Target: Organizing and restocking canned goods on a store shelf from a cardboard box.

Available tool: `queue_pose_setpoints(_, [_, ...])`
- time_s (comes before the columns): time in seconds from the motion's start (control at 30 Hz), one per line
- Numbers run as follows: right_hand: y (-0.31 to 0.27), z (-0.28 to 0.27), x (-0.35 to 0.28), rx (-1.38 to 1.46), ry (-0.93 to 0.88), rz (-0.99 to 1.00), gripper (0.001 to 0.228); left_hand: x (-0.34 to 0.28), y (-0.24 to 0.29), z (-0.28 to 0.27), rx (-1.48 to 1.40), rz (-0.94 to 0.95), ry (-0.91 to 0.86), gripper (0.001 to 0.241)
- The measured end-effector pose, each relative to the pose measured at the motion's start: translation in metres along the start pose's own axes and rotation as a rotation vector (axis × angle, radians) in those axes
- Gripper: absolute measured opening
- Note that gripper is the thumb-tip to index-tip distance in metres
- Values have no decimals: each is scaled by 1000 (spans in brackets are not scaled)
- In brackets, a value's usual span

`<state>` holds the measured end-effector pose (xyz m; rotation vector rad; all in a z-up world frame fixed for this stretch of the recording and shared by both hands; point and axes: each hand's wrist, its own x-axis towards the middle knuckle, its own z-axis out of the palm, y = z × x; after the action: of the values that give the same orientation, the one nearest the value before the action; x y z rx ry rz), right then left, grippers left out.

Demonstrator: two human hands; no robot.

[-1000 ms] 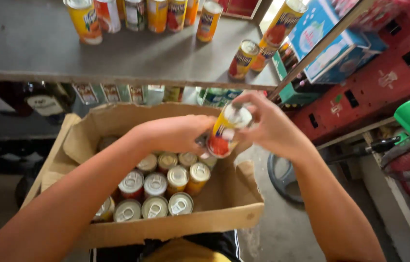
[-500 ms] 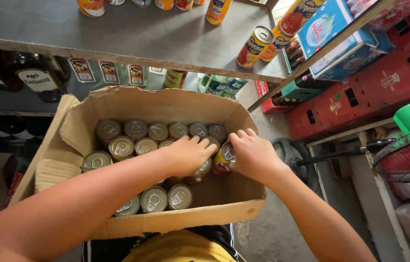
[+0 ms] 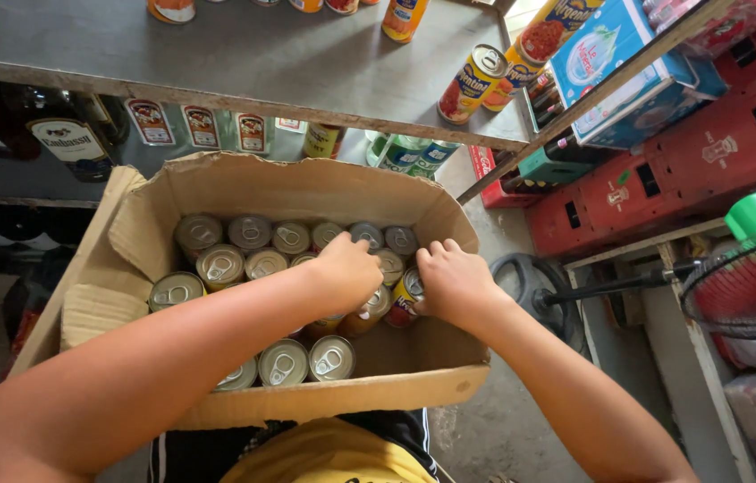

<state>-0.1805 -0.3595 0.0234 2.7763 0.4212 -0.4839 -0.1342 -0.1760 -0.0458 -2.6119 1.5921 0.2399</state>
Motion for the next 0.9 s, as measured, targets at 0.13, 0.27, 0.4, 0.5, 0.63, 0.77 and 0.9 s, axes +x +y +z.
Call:
queue_pose_setpoints(0.13, [5, 18, 12, -82, -18, -63, 64, 6, 2, 6, 19, -11, -35, 26])
queue_pose_setpoints(0.27, [-4, 20, 16, -164, -221, -37, 67, 9, 6, 6, 31, -26, -61, 20])
queue_pose_setpoints(0.4, [-15, 4, 11, -171, -208, 51, 72, 7, 12, 7, 41, -38, -61, 17])
queue_pose_setpoints(0.5, [-10, -7, 7, -153, -165, 65, 66, 6, 10, 14, 16, -38, -20, 16])
queue_pose_setpoints(0.63, [-2, -9, 13, -151, -183, 73, 62, 3, 7, 18, 14, -22, 93, 20])
queue_pose_setpoints(0.77, [19, 23, 30, -157, -69, -10, 42, -2, 5, 11, -16, -15, 163, 32])
queue_pose_setpoints(0.9, [15, 22, 28, -101, 112, -71, 52, -17, 6, -5, -38, 8, 159, 49])
